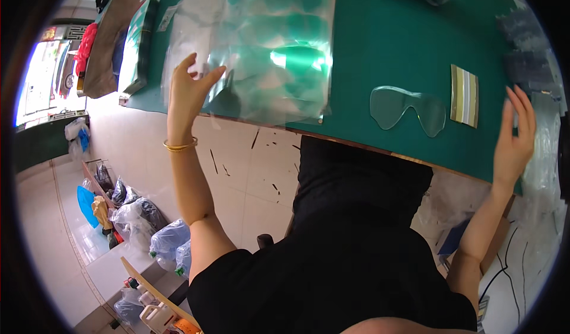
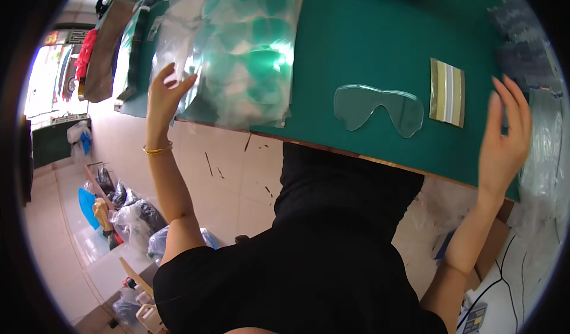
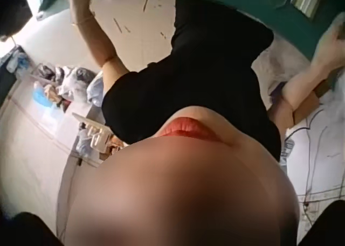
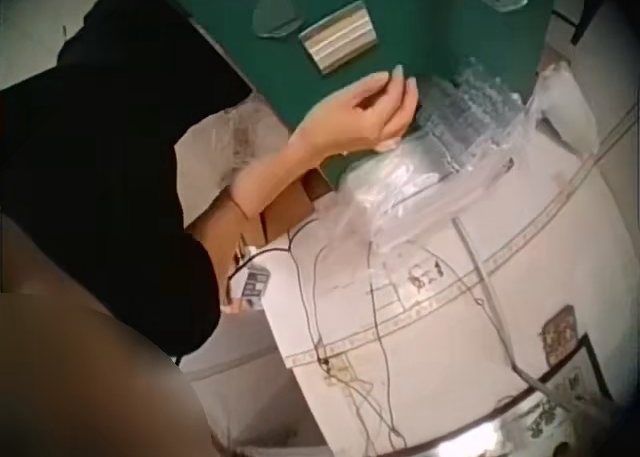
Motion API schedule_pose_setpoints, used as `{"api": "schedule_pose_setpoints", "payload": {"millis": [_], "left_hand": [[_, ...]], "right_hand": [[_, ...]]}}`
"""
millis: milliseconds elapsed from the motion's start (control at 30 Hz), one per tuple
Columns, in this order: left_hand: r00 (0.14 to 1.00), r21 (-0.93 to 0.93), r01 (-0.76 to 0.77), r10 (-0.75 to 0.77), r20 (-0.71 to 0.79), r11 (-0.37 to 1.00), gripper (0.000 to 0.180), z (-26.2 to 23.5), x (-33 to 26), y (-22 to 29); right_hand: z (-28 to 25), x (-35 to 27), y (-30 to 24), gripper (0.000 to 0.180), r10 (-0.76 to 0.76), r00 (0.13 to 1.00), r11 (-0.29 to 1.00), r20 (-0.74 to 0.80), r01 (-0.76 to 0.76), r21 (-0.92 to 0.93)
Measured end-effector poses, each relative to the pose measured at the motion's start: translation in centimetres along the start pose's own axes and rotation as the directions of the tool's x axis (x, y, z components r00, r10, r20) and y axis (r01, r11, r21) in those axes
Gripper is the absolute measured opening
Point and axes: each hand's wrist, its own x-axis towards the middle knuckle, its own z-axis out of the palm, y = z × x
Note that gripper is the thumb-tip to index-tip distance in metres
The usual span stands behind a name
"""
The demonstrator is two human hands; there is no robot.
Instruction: The recorder cleans safety glasses with a cloth and packs them into individual plastic bags at a factory workbench.
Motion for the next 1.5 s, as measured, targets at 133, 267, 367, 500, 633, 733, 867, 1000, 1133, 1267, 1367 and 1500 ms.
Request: {"api": "schedule_pose_setpoints", "payload": {"millis": [133,267,367,500,633,733,867,1000,1133,1267,1367,1500], "left_hand": [[0.969,-0.183,0.153,-0.111,0.220,0.971,0.077,-1.7,2.8,-1.0],[0.911,-0.280,0.213,-0.087,0.402,0.936,0.061,-1.1,7.6,0.1],[0.886,-0.372,0.197,-0.002,0.464,0.907,0.048,-0.3,11.6,0.3],[0.903,-0.500,0.149,0.089,0.420,0.853,0.031,1.9,14.6,1.9],[0.934,-0.450,-0.053,0.204,0.294,0.892,0.028,2.8,15.5,2.9],[0.952,-0.415,-0.273,0.305,0.013,0.868,0.023,3.8,15.6,3.5],[0.931,-0.512,-0.350,0.352,-0.097,0.785,0.020,3.9,15.5,4.5],[0.907,-0.506,-0.406,0.403,-0.121,0.761,0.017,3.5,15.2,5.4],[0.874,-0.426,-0.467,0.478,-0.090,0.775,0.022,3.2,16.1,4.8],[0.857,-0.674,-0.359,0.514,0.036,0.646,0.026,3.1,16.0,4.7],[0.866,-0.837,-0.196,0.490,0.096,0.511,0.022,2.2,15.6,5.8],[0.516,-0.993,0.060,0.855,-0.054,-0.099,0.018,2.4,17.1,5.5]], "right_hand": [[2.6,5.3,-8.4,0.019,-0.292,0.956,0.914,0.011,0.276,0.299],[8.8,9.6,-15.1,0.017,-0.539,0.842,0.687,0.006,0.435,0.582],[15.3,11.7,-19.5,0.020,-0.645,0.758,0.606,0.099,0.429,0.670],[19.8,15.0,-24.4,0.025,-0.618,0.775,0.631,0.135,0.386,0.673],[21.8,17.2,-27.4,0.026,-0.504,0.856,0.648,0.117,0.285,0.707],[22.3,17.6,-28.0,0.027,-0.478,0.866,0.684,0.145,0.264,0.680],[23.0,17.4,-29.2,0.049,-0.439,0.891,0.676,-0.114,0.411,0.612],[20.7,18.1,-28.0,0.032,-0.477,0.878,0.613,-0.037,0.363,0.702],[19.4,16.8,-28.6,0.034,-0.422,0.895,0.746,-0.147,0.435,0.504],[19.4,18.2,-27.9,0.030,-0.425,0.904,0.553,-0.047,0.301,0.777],[18.8,18.8,-27.2,0.028,-0.459,0.864,0.500,-0.206,0.443,0.744],[17.7,19.4,-27.8,0.026,-0.478,0.855,0.465,-0.204,0.443,0.767]]}}
